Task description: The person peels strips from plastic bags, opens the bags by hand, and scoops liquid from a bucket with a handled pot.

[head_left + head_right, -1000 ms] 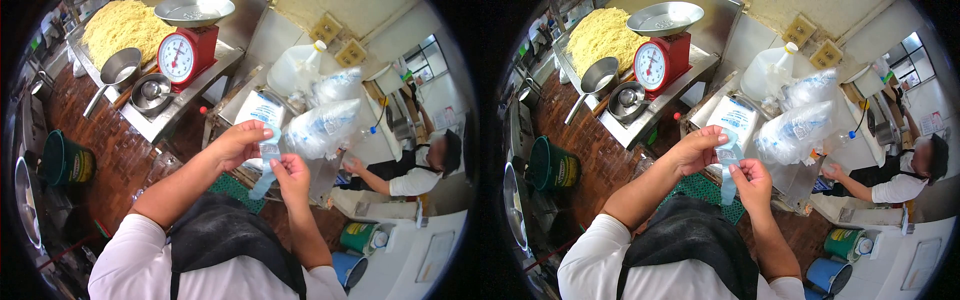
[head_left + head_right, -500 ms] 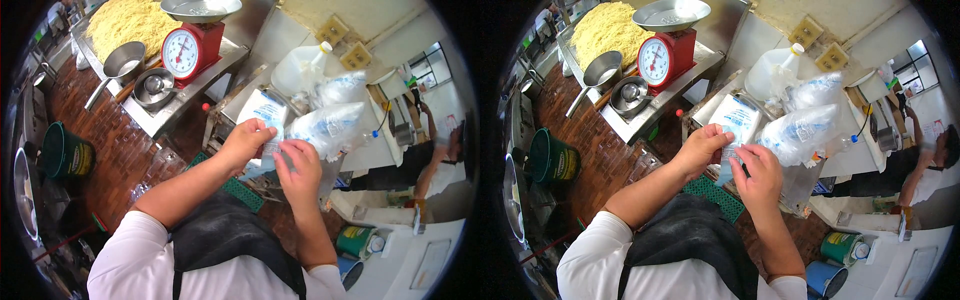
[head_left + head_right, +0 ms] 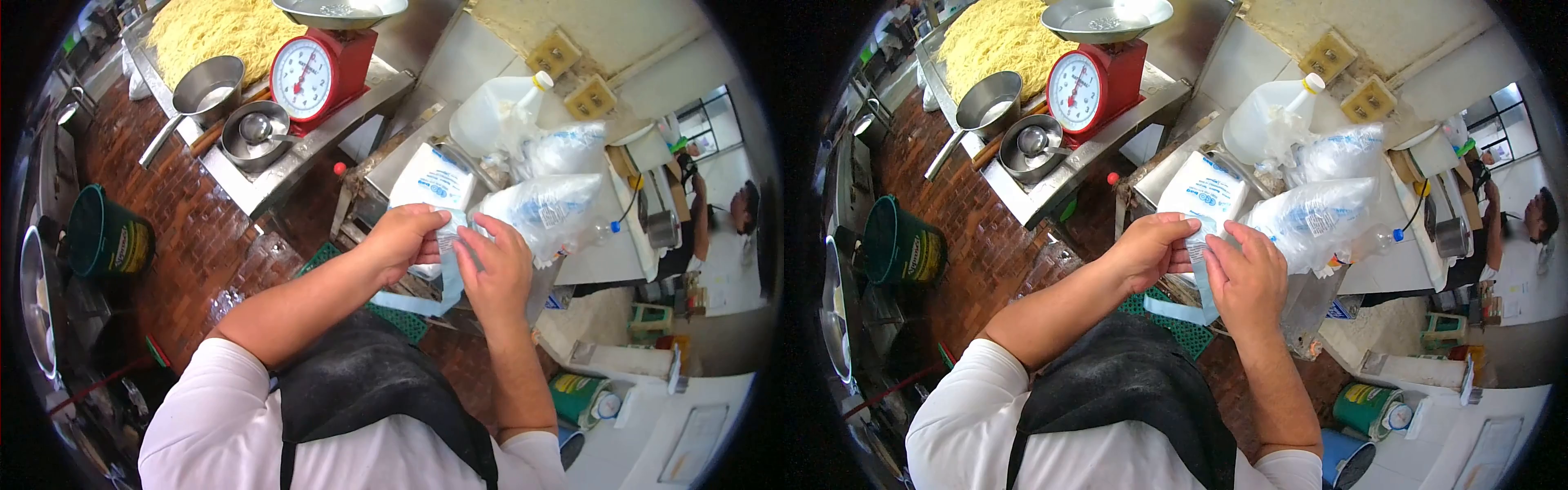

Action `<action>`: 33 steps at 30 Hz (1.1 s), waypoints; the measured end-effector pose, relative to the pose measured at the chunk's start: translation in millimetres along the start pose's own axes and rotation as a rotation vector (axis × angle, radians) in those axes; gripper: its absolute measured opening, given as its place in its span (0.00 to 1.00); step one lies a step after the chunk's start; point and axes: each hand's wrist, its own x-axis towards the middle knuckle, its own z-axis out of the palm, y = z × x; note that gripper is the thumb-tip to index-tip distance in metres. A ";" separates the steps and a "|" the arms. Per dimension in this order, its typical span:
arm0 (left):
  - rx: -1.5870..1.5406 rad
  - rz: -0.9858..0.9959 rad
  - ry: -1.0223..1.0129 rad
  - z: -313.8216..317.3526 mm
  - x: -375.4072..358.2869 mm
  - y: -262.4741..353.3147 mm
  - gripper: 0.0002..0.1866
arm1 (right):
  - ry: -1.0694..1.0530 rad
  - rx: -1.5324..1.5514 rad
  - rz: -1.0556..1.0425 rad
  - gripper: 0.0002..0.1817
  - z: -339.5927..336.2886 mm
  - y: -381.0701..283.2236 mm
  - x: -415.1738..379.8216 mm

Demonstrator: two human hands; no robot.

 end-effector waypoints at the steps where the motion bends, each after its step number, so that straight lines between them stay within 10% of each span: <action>1: 0.005 0.005 -0.004 0.0 1.7 -0.7 0.09 | 0.004 -0.007 0.001 0.12 -0.1 0.5 -0.4; 13: -0.085 -0.064 0.057 11.3 21.0 -8.6 0.12 | 0.075 0.055 -0.066 0.09 2.5 9.5 -17.0; 23: -0.181 0.021 0.090 22.0 61.6 -10.3 0.16 | 0.448 0.442 0.744 0.08 -31.8 125.1 -3.9; 28: 1.131 0.479 0.100 26.3 88.2 -6.3 0.13 | 0.416 0.279 0.760 0.09 -26.3 156.6 0.1; 33: 1.564 0.854 0.141 72.3 83.5 18.6 0.24 | 0.443 0.159 0.616 0.08 -24.5 160.6 0.2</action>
